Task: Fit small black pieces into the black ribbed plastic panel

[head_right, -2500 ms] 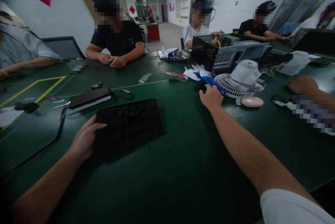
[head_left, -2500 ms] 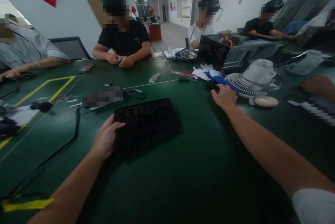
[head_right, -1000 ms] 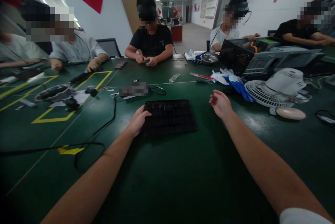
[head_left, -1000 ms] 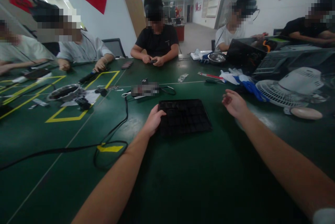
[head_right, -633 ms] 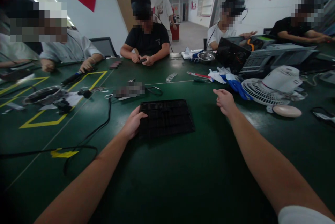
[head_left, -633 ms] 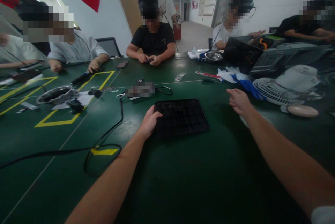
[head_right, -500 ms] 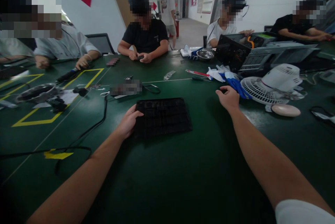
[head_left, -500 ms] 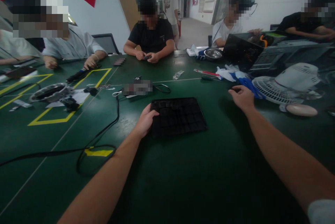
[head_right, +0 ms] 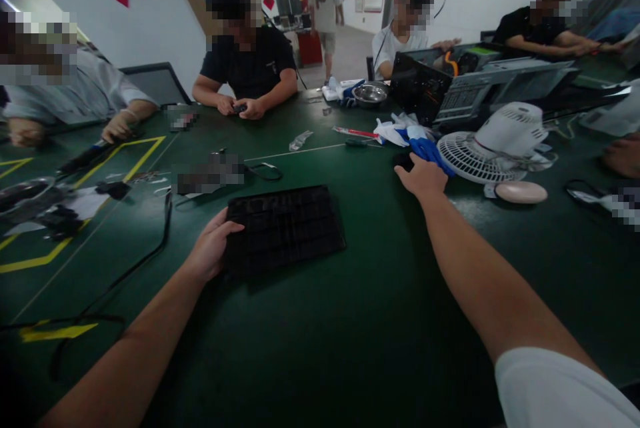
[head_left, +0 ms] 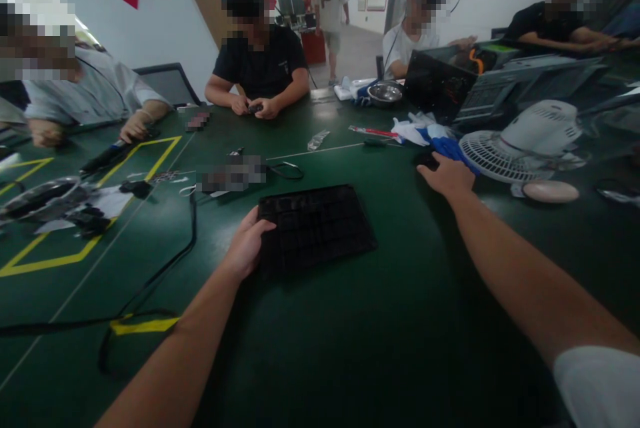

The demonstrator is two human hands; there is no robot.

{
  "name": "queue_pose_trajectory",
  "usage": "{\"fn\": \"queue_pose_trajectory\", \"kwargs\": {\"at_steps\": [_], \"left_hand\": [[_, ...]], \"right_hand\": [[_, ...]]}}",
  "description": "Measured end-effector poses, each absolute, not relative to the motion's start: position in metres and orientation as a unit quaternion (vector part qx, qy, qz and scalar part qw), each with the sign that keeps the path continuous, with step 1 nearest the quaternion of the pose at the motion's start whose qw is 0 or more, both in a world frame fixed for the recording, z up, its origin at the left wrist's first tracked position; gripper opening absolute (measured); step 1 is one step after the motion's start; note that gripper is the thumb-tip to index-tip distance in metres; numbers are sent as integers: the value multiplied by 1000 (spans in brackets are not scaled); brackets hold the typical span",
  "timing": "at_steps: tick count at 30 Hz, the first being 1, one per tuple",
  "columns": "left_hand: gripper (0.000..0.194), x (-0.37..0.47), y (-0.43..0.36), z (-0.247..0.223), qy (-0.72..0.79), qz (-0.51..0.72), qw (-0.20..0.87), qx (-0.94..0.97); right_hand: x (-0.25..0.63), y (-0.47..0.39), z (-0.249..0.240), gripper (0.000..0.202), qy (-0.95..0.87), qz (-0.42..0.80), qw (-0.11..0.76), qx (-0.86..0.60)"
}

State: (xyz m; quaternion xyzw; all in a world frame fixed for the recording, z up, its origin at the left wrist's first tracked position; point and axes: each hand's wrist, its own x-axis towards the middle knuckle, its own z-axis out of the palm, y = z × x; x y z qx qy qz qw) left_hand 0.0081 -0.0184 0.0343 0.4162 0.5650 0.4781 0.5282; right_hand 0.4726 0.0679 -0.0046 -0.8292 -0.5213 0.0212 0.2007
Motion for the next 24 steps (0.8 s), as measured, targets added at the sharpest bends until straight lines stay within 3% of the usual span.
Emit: {"fn": "queue_pose_trajectory", "kwargs": {"at_steps": [3, 11, 17, 24], "left_hand": [[43, 8, -19, 34, 563, 478, 532, 414], [43, 8, -19, 31, 545, 488, 540, 416], [44, 8, -19, 30, 542, 487, 540, 421], [45, 9, -18, 30, 539, 487, 544, 421]], "right_hand": [[458, 62, -4, 76, -546, 13, 165, -821], [388, 43, 2, 54, -731, 100, 231, -635], [372, 39, 7, 66, -703, 74, 184, -683], [380, 40, 4, 37, -687, 95, 219, -686]]}}
